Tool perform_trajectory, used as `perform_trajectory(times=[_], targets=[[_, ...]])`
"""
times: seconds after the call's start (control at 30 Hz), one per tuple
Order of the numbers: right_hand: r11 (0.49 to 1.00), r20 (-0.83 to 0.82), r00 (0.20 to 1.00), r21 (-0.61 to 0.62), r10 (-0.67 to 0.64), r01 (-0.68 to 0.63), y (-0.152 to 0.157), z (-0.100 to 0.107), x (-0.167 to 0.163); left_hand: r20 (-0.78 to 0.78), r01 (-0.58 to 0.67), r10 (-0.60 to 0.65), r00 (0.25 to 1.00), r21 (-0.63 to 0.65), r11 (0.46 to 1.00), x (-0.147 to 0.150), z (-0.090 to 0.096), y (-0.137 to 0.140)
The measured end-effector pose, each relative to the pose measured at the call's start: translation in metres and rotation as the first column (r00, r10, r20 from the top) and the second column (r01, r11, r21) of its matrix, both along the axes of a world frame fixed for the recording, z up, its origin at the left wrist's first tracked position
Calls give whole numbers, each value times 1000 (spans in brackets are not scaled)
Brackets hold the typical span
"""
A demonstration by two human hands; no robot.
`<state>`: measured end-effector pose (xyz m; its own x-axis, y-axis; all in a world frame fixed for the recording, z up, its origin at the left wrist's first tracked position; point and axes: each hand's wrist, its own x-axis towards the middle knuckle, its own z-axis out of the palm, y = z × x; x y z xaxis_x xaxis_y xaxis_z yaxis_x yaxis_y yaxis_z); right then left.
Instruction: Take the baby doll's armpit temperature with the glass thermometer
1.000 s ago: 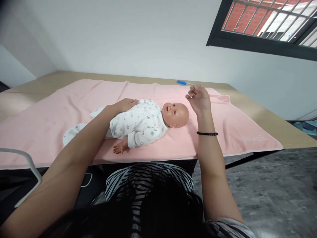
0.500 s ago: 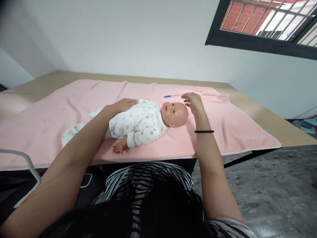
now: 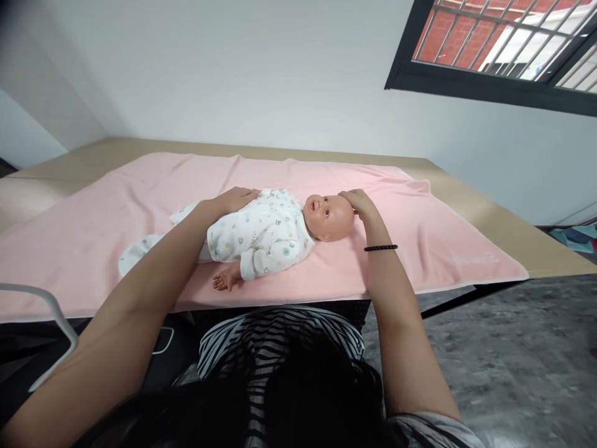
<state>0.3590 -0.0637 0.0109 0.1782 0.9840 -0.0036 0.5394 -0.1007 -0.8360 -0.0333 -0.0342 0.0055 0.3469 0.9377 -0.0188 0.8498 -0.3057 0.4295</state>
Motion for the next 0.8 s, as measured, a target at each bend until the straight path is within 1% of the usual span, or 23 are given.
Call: perform_trajectory(times=[0.13,0.27,0.33,0.4,0.43,0.47,0.53,0.57,0.63,0.7,0.73,0.77,0.8], targets=[[998,-28,999,-50,-27,26,-1,-1,5,23,-20,21,1000,-15,1000,1,2,-4],[998,-43,998,-58,-37,35,-3,2,10,3,-23,23,1000,-22,999,3,4,-6],[998,-22,998,-15,-60,60,-4,5,9,-12,-25,25,1000,-15,1000,3,3,-5],[992,8,995,85,-97,96,-5,8,5,-23,-21,21,1000,-3,1000,1,2,-3],[981,18,993,158,-117,113,-5,10,1,-24,-16,16,1000,2,1000,1,1,-1],[962,18,991,245,-130,121,-7,12,-3,-23,-11,11,1000,9,1000,0,0,1],[897,3,994,431,-113,101,-12,15,-13,-6,-18,18,1000,45,999,1,2,4],[852,10,997,520,-80,64,-17,16,-20,27,-32,30,999,77,997,2,4,5],[748,98,995,661,-5,-61,-28,18,-33,175,-81,56,983,142,987,11,12,2],[658,286,958,715,34,-237,-42,18,-48,384,-89,11,923,184,979,26,21,-8],[630,394,918,701,47,-334,-48,18,-55,456,-44,-53,888,200,979,36,25,-15],[619,495,867,663,62,-422,-55,18,-62,492,23,-133,860,223,975,47,27,-23],[619,587,806,605,78,-501,-60,17,-69,497,103,-210,842,234,967,57,28,-31]])
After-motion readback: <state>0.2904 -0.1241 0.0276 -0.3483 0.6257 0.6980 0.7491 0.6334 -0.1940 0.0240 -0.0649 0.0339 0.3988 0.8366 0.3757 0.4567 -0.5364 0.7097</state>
